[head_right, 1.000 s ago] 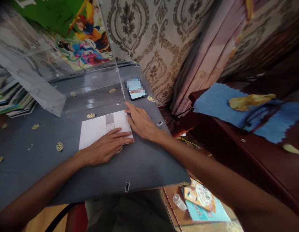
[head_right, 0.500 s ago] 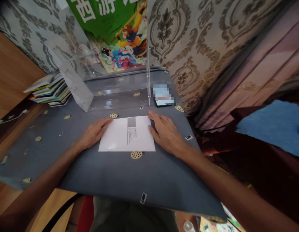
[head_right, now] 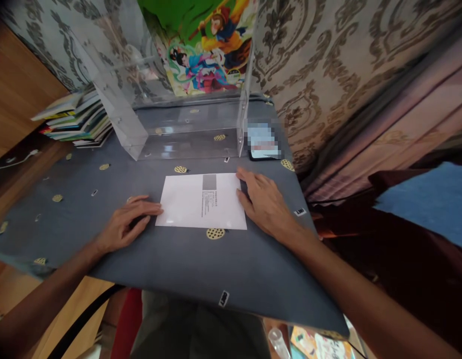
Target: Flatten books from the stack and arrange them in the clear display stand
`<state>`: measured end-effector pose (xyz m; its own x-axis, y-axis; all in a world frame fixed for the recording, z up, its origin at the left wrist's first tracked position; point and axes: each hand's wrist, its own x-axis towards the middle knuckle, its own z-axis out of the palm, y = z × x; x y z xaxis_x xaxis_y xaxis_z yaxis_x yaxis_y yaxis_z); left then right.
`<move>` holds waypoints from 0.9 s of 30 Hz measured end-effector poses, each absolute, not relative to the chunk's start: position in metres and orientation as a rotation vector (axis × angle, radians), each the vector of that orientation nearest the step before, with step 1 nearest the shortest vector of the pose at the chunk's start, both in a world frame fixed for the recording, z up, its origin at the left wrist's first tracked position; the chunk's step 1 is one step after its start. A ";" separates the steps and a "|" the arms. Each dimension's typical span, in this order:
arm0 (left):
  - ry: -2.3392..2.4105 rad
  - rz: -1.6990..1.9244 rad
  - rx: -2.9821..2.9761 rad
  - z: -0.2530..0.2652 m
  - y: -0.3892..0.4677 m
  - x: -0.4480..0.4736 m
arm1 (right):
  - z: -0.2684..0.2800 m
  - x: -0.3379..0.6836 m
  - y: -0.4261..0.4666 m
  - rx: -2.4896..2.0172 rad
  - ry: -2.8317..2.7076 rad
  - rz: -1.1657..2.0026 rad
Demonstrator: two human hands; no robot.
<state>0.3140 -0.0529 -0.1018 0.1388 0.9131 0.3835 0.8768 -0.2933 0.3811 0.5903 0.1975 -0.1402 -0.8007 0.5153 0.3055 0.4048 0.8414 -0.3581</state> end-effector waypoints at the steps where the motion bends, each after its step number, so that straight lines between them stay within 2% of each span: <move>1: 1.808 0.884 2.317 -0.101 -0.056 0.318 | -0.141 0.590 0.198 -0.689 -2.628 0.386; 10: 1.823 0.905 2.367 -0.099 -0.058 0.338 | -0.139 0.589 0.195 -0.674 -2.654 0.319; 18: 1.940 0.603 2.565 -0.104 -0.052 0.340 | -0.136 0.589 0.193 -0.610 -2.634 0.288; 27: 2.065 0.444 2.641 -0.099 -0.026 0.320 | -0.119 0.611 0.155 -0.527 -2.678 -0.064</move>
